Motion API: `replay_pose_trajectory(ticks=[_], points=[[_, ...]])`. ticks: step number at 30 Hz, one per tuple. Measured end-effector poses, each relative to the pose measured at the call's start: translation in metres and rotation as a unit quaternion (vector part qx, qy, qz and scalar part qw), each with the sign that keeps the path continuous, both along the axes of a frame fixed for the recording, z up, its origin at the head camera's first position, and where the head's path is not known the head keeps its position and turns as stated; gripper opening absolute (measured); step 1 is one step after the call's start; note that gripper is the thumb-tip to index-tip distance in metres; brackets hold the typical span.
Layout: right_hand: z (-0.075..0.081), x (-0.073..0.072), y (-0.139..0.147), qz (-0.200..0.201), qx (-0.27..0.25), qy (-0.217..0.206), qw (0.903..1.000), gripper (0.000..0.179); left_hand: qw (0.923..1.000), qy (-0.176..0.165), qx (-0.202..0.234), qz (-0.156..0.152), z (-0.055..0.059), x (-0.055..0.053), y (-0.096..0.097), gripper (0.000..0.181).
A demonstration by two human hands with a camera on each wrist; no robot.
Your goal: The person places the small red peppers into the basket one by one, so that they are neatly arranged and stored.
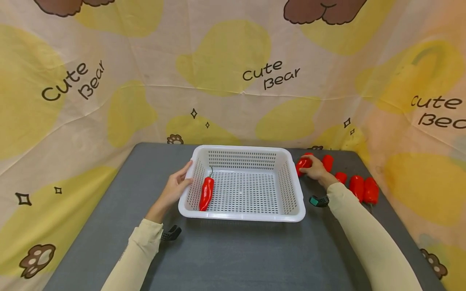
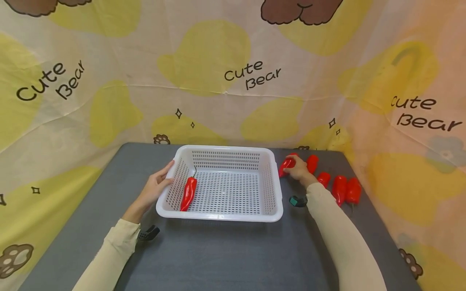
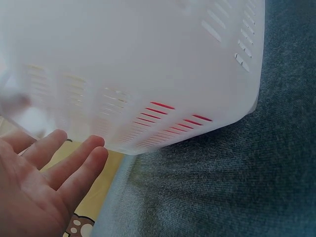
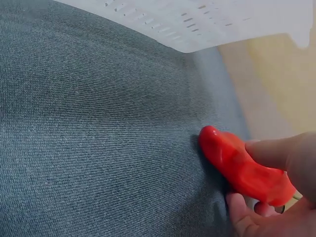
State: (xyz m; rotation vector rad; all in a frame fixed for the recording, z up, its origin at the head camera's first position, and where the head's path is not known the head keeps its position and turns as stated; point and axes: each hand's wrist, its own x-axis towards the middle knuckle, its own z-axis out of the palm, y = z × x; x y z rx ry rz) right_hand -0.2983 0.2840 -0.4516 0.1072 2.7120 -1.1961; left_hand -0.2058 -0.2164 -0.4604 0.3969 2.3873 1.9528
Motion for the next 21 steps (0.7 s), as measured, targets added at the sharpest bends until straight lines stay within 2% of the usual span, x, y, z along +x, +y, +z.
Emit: replay_pose_trajectory(ticks=[7, 13, 21], points=[[0.004, 0.005, 0.0, -0.011, 0.003, 0.007, 0.9999, 0.061, 1.0, 0.0, -0.007, 0.001, 0.001, 0.001, 0.0, 0.064], [0.0, 0.005, 0.006, -0.004, -0.029, 0.033, 0.999, 0.061, 1.0, 0.004, -0.005, -0.001, 0.0, -0.001, 0.0, 0.064], [0.015, 0.008, 0.011, 0.015, -0.062, 0.052, 0.9966, 0.07, 1.0, 0.004, 0.0, -0.002, -0.002, -0.001, -0.002, 0.064]])
